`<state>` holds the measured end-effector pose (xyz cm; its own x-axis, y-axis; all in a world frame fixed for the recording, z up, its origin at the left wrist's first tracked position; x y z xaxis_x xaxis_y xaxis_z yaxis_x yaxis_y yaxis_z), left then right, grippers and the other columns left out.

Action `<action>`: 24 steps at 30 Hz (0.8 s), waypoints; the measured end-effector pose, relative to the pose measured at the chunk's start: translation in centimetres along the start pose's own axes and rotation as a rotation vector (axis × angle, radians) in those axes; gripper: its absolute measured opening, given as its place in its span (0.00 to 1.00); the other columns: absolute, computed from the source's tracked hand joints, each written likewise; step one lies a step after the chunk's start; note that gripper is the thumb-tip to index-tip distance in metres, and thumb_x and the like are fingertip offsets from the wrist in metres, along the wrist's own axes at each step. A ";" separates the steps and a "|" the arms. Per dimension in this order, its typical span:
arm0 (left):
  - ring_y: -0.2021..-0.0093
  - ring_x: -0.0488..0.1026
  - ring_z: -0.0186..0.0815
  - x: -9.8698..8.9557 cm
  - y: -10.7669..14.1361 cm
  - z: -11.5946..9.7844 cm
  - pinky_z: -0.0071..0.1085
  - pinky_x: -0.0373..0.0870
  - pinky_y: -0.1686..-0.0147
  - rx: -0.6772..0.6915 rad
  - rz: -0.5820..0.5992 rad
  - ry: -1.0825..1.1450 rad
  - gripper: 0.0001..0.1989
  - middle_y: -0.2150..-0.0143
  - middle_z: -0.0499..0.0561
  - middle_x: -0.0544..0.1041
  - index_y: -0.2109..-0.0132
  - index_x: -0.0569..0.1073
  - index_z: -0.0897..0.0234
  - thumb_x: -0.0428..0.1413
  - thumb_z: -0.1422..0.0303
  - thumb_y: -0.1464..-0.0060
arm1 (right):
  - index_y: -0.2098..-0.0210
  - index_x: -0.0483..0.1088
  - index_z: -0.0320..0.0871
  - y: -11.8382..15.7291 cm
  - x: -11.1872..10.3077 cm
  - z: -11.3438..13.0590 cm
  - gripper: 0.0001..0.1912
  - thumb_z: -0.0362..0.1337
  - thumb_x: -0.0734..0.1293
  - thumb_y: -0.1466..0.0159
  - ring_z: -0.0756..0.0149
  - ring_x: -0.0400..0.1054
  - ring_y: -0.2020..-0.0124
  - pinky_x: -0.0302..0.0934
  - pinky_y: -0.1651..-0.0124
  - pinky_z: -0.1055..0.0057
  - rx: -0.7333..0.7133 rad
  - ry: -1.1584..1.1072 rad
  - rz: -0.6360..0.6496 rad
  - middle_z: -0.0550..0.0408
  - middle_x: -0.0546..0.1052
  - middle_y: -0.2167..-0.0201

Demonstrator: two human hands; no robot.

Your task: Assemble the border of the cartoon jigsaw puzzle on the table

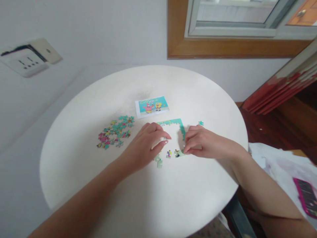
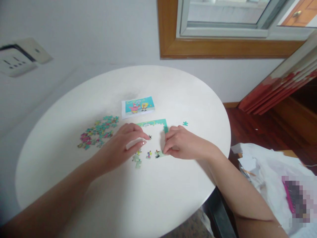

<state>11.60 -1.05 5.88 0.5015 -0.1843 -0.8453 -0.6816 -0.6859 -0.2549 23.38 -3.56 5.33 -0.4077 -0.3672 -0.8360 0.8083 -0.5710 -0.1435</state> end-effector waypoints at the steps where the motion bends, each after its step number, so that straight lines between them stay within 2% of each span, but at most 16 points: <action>1: 0.52 0.69 0.39 -0.5 0.1 0.4 0.40 0.63 0.47 -0.003 0.002 -0.001 0.09 0.56 0.50 0.73 0.52 0.76 0.60 0.52 0.70 0.35 | 0.65 0.80 0.46 0.0 0.0 0.1 0.08 0.28 0.69 0.37 0.66 0.66 0.62 0.54 0.52 0.66 -0.004 -0.006 -0.001 0.57 0.79 0.67; 4: 0.52 0.69 0.40 -1.0 0.5 1.2 0.38 0.64 0.48 -0.003 0.068 0.000 0.08 0.57 0.50 0.74 0.54 0.76 0.60 0.52 0.70 0.36 | 0.65 0.80 0.46 0.0 0.0 0.0 0.08 0.28 0.69 0.37 0.66 0.67 0.62 0.55 0.52 0.65 0.002 -0.014 0.001 0.56 0.79 0.68; 9: 0.53 0.69 0.40 0.5 1.4 0.6 0.37 0.63 0.49 0.043 0.239 -0.006 0.08 0.56 0.50 0.74 0.54 0.77 0.58 0.55 0.71 0.38 | 0.65 0.80 0.46 -0.1 0.2 -0.4 0.08 0.29 0.69 0.36 0.64 0.67 0.62 0.55 0.52 0.64 0.038 -0.020 0.020 0.55 0.78 0.69; 12: 0.53 0.69 0.40 0.8 1.5 0.2 0.38 0.63 0.49 0.044 0.229 -0.013 0.09 0.56 0.51 0.73 0.54 0.78 0.58 0.58 0.71 0.41 | 0.65 0.80 0.46 -0.1 0.2 -0.5 0.07 0.30 0.69 0.36 0.64 0.67 0.62 0.55 0.52 0.64 0.039 -0.026 0.022 0.55 0.78 0.70; 18: 0.54 0.67 0.42 2.1 1.2 -1.0 0.39 0.63 0.52 0.080 0.169 -0.062 0.08 0.57 0.52 0.71 0.54 0.78 0.57 0.60 0.64 0.40 | 0.64 0.80 0.46 -0.1 0.2 -0.5 0.07 0.32 0.69 0.35 0.64 0.68 0.62 0.57 0.52 0.63 0.050 -0.053 0.024 0.54 0.77 0.69; 24: 0.53 0.66 0.44 3.0 1.6 -1.1 0.40 0.62 0.52 0.084 0.202 -0.120 0.07 0.57 0.53 0.70 0.53 0.76 0.58 0.57 0.67 0.38 | 0.64 0.81 0.45 -0.1 0.1 -0.4 0.07 0.34 0.68 0.33 0.65 0.68 0.62 0.58 0.53 0.64 0.053 -0.046 0.020 0.53 0.78 0.69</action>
<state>12.64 -3.47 3.43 0.2877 -0.2233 -0.9313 -0.8059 -0.5819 -0.1094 23.41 -3.26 5.02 -0.4114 -0.4116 -0.8133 0.7935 -0.6007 -0.0973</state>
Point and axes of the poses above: each hand's wrist, its own y-axis away from the middle knuckle, its own x-axis out of the palm, z = x × y, the point moved 10 cm from there along -y, towards the middle knuckle
